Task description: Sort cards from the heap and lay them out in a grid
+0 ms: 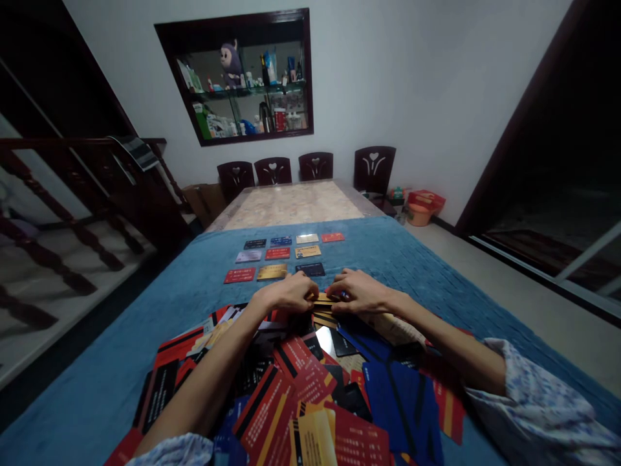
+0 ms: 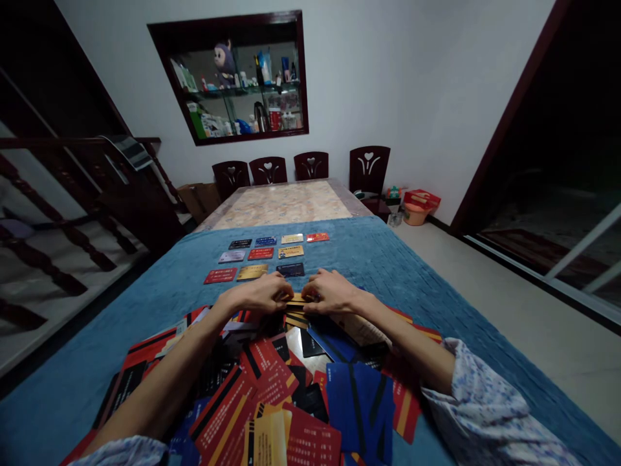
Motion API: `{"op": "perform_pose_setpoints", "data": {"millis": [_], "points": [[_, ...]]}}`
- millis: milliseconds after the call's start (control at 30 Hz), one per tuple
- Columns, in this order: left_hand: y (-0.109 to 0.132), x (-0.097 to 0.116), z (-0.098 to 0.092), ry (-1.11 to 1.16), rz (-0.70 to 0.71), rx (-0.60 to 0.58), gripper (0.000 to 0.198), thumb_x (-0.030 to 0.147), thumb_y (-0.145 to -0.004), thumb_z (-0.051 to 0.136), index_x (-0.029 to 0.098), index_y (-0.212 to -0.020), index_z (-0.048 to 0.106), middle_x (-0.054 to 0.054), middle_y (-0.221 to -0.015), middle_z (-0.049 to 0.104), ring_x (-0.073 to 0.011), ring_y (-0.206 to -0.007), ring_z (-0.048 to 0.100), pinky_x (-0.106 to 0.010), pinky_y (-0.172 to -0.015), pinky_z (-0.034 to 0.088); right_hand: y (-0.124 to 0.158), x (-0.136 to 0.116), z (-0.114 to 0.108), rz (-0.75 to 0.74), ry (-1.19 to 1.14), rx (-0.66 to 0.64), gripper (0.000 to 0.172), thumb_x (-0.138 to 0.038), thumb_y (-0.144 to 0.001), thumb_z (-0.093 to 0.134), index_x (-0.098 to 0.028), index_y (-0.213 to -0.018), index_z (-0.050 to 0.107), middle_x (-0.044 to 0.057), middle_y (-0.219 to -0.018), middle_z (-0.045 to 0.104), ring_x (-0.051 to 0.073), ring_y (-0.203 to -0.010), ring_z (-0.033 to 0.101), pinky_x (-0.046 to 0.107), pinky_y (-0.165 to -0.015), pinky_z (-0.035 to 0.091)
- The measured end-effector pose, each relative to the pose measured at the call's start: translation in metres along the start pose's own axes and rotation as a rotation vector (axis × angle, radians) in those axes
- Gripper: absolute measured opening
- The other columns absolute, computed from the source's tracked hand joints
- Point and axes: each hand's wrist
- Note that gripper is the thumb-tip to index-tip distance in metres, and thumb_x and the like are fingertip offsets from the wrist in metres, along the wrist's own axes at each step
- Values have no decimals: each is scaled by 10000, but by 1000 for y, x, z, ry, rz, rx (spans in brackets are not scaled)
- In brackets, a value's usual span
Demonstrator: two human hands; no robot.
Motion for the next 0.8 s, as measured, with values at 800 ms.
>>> {"op": "perform_pose_setpoints", "data": {"millis": [800], "points": [[-5, -11, 1, 96, 18, 253, 326, 56, -773, 502, 171, -996, 710, -51, -928, 729, -179, -849, 642, -237, -726, 438, 0, -3, -3, 86, 160, 201, 312, -192, -908, 501, -199, -1191, 632, 90, -1008, 721, 214, -948, 600, 321, -794, 332]]}}
Point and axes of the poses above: each hand's wrist, its own y-axis away from the middle knuckle, its own z-axis out of the palm, x = y × z
